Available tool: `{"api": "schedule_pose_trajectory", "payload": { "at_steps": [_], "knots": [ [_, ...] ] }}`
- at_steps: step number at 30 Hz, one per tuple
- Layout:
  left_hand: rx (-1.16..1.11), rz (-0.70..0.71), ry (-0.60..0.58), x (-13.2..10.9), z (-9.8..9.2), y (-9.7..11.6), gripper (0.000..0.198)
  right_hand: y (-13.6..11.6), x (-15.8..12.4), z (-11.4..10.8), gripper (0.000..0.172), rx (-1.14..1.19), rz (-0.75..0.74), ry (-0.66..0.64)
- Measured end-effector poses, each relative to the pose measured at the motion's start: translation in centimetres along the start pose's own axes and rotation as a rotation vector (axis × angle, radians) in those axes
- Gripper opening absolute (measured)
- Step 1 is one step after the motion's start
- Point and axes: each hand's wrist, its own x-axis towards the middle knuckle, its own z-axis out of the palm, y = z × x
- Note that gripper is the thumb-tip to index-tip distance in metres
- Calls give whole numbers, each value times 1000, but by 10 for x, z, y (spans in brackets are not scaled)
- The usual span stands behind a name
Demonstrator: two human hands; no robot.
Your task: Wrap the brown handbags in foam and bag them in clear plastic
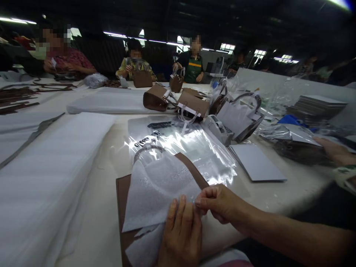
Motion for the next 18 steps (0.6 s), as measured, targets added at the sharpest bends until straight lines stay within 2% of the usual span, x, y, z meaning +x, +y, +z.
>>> {"api": "schedule_pose_trajectory", "payload": {
  "at_steps": [5,10,15,18],
  "knots": [
    [-36,-71,-14,4,2,2,27,2,5,-1,21,-138,28,72],
    [-103,-189,5,6,8,6,34,3,1,-2,15,-208,-33,34],
    [-120,-182,-14,6,9,5,30,13,-4,-8,37,-142,-83,135],
    [-109,-176,-18,7,7,4,29,21,-6,-7,33,-160,-89,152]
  ]
}}
